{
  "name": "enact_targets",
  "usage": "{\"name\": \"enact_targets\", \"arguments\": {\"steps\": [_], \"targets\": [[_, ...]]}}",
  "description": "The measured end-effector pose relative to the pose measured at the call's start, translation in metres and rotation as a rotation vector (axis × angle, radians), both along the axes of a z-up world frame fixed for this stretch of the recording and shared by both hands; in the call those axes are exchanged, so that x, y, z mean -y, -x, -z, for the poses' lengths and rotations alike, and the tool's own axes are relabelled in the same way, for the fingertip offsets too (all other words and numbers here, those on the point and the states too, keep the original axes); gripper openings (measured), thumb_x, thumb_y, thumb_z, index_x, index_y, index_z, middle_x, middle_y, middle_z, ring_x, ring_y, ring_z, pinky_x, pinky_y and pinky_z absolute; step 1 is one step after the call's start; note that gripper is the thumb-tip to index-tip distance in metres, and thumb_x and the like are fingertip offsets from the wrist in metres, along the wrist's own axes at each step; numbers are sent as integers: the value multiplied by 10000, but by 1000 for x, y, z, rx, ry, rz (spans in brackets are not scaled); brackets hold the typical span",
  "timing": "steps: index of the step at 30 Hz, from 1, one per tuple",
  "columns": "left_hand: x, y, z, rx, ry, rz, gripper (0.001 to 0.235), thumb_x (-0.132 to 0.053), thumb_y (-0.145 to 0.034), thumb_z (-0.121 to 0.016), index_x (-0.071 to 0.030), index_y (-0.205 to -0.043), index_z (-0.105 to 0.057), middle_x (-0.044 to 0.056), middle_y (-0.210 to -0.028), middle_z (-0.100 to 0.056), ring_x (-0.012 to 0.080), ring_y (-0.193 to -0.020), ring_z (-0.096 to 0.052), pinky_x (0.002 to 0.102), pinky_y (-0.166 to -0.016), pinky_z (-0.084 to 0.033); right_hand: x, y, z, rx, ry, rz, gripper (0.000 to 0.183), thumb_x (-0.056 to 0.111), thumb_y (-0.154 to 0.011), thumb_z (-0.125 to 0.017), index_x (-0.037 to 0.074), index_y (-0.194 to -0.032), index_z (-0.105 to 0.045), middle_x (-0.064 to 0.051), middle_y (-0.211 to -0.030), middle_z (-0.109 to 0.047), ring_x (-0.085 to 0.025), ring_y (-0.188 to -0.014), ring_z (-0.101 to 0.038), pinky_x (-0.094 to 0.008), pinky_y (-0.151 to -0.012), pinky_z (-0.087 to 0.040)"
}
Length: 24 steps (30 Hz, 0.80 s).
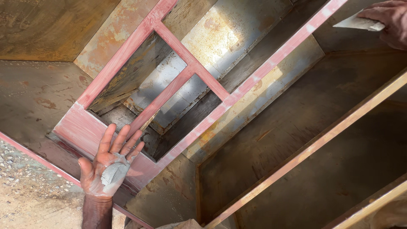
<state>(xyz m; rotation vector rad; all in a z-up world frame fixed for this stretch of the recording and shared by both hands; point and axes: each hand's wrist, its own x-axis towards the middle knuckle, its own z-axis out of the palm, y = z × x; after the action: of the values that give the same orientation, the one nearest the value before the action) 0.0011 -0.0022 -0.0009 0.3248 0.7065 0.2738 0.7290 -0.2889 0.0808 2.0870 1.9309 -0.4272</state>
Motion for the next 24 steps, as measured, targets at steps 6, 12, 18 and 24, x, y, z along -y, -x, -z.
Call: {"name": "enact_targets", "arguments": {"steps": [6,12,18,24], "targets": [[5,-38,-11,117,21,-103,1011,-749,-894,-585,-174,-1650,-239,165,-1742,-211,467,-1604,-190,629,-1304,-134,14,144,-51,-88,-323,376,459,-201,-966,-543,-23,-1383,-617,-208,-1367,-653,-335,-1283,-634,-395,-1132,-538],[49,-136,-21,367,268,-231,763,-599,-1026,-544,-188,-1634,-334,126,-1738,-265,356,-1605,-248,545,-1334,-179,-22,341,-51,-258,-574,589,661,-221,-847,-564,49,-1448,-612,-153,-1480,-619,-356,-1403,-593,-444,-1214,-507],[111,-222,-32,243,418,-298,778,-568,-1008,-547,-191,-1629,-271,119,-1681,-295,326,-1533,-327,538,-1259,-256,-46,479,-29,-404,-642,596,615,57,-832,-821,13,-1405,-601,-165,-1472,-528,-371,-1376,-490,-486,-1183,-432],[126,-210,-43,247,349,-332,789,-645,-993,-492,-237,-1636,-282,65,-1670,-320,274,-1511,-329,497,-1207,-279,-13,532,-39,-465,-453,823,805,-130,-651,-707,21,-1431,-579,-164,-1435,-555,-366,-1366,-505,-472,-1159,-439]]}}
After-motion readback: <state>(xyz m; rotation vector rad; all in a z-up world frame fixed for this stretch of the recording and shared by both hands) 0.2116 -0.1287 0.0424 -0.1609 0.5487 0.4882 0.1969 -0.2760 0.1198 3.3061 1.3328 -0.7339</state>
